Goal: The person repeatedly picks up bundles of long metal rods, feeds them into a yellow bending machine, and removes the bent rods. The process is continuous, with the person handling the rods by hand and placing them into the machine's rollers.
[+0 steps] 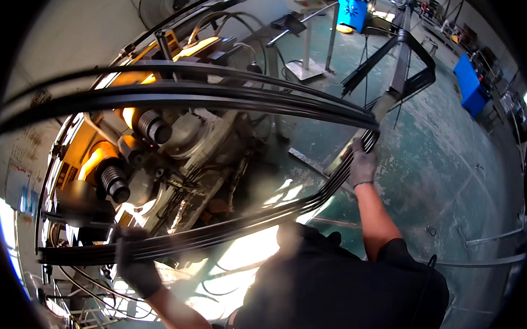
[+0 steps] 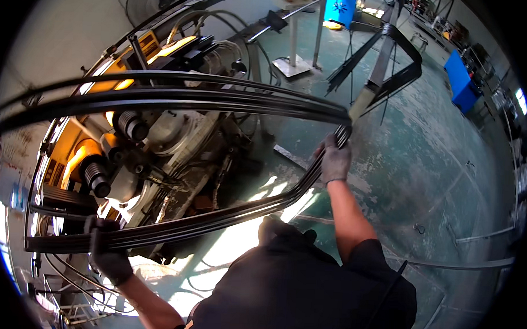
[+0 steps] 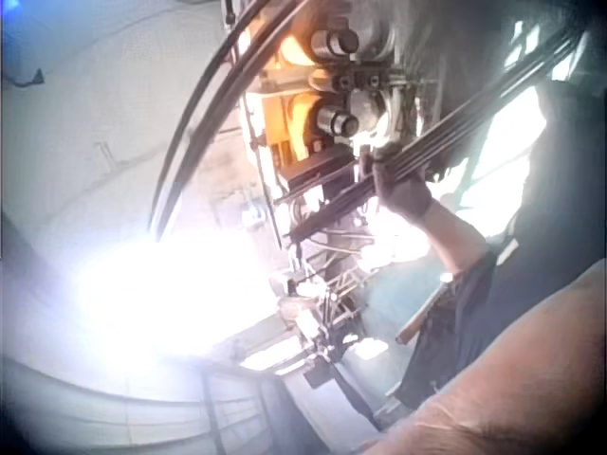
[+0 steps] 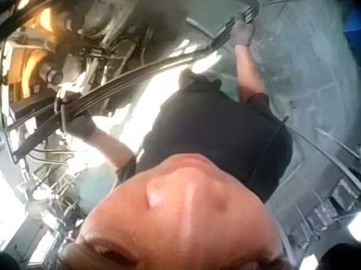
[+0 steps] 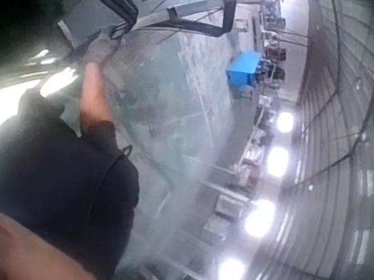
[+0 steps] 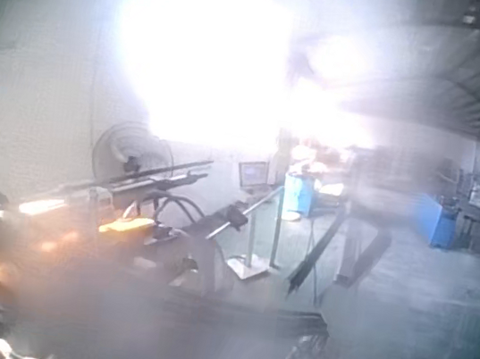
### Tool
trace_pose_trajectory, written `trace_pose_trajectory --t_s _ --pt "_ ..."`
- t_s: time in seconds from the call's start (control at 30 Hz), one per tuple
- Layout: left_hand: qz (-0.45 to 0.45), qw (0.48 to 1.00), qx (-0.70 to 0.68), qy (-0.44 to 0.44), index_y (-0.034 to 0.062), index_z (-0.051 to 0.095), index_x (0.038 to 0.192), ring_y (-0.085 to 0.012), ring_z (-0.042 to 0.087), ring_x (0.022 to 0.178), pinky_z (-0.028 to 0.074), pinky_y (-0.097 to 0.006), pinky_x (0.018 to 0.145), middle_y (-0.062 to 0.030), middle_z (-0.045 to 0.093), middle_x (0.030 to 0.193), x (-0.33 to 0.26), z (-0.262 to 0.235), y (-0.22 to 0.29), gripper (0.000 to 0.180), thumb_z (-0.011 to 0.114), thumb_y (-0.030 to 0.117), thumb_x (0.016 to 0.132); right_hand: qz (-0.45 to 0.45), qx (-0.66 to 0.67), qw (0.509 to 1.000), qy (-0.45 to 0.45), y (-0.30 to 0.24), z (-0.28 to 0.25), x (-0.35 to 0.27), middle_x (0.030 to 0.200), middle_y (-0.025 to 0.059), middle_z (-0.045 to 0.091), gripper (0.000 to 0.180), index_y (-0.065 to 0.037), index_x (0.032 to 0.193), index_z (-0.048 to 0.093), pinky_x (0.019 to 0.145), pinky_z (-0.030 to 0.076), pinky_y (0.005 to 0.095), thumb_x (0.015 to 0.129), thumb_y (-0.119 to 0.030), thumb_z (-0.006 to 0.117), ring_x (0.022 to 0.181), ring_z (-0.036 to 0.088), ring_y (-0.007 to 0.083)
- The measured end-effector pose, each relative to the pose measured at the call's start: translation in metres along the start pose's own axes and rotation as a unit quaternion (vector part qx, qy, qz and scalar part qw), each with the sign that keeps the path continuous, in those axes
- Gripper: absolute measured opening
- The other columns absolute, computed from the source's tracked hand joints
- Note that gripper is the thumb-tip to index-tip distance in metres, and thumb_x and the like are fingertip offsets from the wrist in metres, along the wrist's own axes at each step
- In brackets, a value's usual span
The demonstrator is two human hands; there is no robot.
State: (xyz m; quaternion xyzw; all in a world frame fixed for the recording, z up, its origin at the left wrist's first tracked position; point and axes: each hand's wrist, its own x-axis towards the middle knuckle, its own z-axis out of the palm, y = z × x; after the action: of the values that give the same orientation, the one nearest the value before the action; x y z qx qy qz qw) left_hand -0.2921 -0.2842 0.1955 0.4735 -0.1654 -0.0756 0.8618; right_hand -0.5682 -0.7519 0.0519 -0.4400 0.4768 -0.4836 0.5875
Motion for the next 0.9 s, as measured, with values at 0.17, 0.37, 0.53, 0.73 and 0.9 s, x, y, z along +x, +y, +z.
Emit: trace_pose_trajectory --t_s 0.17,0.37,0.53,0.73,0.9 --pt "-0.314 0.914 -0.255 0.017 -0.0012 0.063 0.119 -0.0344 0.063 0.108 0.048 -0.049 0.103 -0.0156 0.069 0.112 -0.068 0.051 -0.187 0.029 0.056 0.018 0.099 -0.202 -0.165 0.959 0.113 -0.091 -0.089 0.120 0.069 0.0023 0.061 0.027 -0.002 0.093 0.061 0.052 0.046 0.0297 0.099 -0.028 0.066 0.054 0.057 0.0123" --pt "-0.427 0.899 0.034 -0.091 -0.0071 0.058 0.119 -0.0414 0.060 0.114 0.047 -0.055 0.104 -0.0247 0.065 0.122 -0.139 0.104 -0.352 0.029 0.052 0.011 0.097 -0.306 -0.435 0.835 0.140 -0.140 -0.127 0.269 0.101 0.0248 0.069 0.029 -0.009 0.108 0.064 0.082 0.050 0.0540 0.097 -0.035 0.062 0.102 0.063 0.0482" --pt "-0.403 0.911 0.063 -0.064 -0.0028 0.056 0.123 -0.0364 0.069 0.092 0.058 -0.047 0.084 -0.0198 0.069 0.108 -0.134 0.139 -0.381 0.034 0.063 0.006 0.091 -0.302 -0.558 0.760 0.140 -0.101 -0.151 0.386 0.103 0.0262 0.067 0.025 -0.011 0.117 0.060 0.083 0.051 0.0545 0.096 -0.024 0.056 0.099 0.064 0.0473" --pt "-0.446 0.882 0.032 0.152 0.0002 0.055 0.121 -0.0294 0.071 0.083 0.060 -0.040 0.077 -0.0154 0.069 0.098 -0.110 0.145 -0.330 0.032 0.063 0.005 0.091 -0.501 -0.630 0.585 0.102 -0.126 -0.158 0.499 0.116 0.0230 0.068 0.034 -0.002 0.112 0.067 0.089 0.052 0.0510 0.098 -0.018 0.041 0.108 0.066 0.0395" --pt "-0.402 0.873 0.059 0.270 -0.0031 0.058 0.120 -0.0230 0.069 0.077 0.059 -0.034 0.069 -0.0135 0.067 0.094 -0.165 0.075 -0.306 0.037 0.071 0.005 0.086 -0.487 -0.668 0.560 0.057 -0.127 -0.085 0.428 0.112 0.0125 0.072 0.030 -0.010 0.113 0.071 0.087 0.055 0.0411 0.098 -0.025 0.050 0.106 0.067 0.0309"
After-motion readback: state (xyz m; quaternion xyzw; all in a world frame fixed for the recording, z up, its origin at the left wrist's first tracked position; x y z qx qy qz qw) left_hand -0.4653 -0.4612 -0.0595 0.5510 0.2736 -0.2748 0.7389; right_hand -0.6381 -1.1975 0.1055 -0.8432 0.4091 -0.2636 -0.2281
